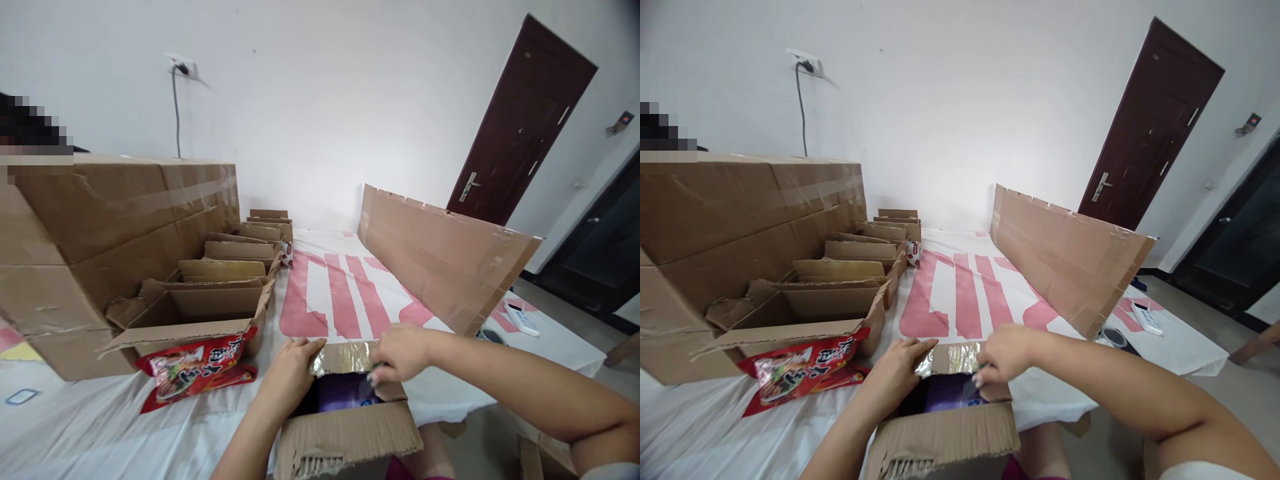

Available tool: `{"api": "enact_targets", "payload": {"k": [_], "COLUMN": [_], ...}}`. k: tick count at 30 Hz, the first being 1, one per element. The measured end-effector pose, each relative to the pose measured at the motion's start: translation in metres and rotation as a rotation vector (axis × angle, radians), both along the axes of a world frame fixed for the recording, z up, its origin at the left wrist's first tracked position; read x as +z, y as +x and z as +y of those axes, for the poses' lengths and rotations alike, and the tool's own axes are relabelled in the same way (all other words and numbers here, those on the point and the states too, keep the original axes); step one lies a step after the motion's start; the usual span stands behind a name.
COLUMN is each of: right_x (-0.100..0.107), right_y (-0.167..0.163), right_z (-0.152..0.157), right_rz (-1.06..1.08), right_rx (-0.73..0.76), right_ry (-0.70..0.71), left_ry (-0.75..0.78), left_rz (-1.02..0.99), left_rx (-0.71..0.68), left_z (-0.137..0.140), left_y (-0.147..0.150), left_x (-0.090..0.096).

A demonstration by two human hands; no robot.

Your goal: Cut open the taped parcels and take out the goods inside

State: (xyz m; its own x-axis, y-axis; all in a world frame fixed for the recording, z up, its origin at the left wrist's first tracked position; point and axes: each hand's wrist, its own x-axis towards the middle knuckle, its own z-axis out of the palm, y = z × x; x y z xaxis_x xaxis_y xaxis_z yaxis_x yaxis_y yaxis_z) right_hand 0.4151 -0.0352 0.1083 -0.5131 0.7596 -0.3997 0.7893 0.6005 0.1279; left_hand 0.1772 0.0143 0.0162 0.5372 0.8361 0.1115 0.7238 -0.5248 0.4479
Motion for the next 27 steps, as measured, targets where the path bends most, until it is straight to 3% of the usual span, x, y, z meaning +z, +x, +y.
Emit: {"api": "enact_targets", "payload": {"k": [2, 4, 9, 13, 18, 23, 27], "right_x": [0.005, 0.007, -0.017, -0.027, -0.016, -0.017, -0.021], "right_y": [0.007, 0.014, 0.011, 0.002, 0.007, 0.002, -0.005], "right_z": [0.002, 0.004, -0.003, -0.012, -0.019, -0.031, -0.036], "right_rz": [0.058, 0.136, 0.366, 0.402, 0.157, 0.065, 0.08], "right_rx": [-0.095, -0.198, -0.338, -0.535, -0.517, -0.458, -0.514], "right_ry": [0.134, 0.179, 0.057, 0.023, 0.211, 0.221, 0.216], "left_ry": [0.013, 0.019, 0.027, 0.037, 0.03, 0.026, 0.018], "left_rz": [-0.008, -0.02, -0.031, -0.037, -0.036, -0.001, 0.019], "left_rx": [-0.008, -0.006, -0.004, -0.006, 0.005, 0.017, 0.008], "left_z": [0.0, 0.0, 0.0, -0.002, -0.003, -0.003, -0.004], "left_y": [-0.001, -0.002, -0.002, -0.002, -0.003, -0.001, -0.001], "left_x": [0.0, -0.001, -0.002, -0.001, -0.001, 0.002, 0.003]}}
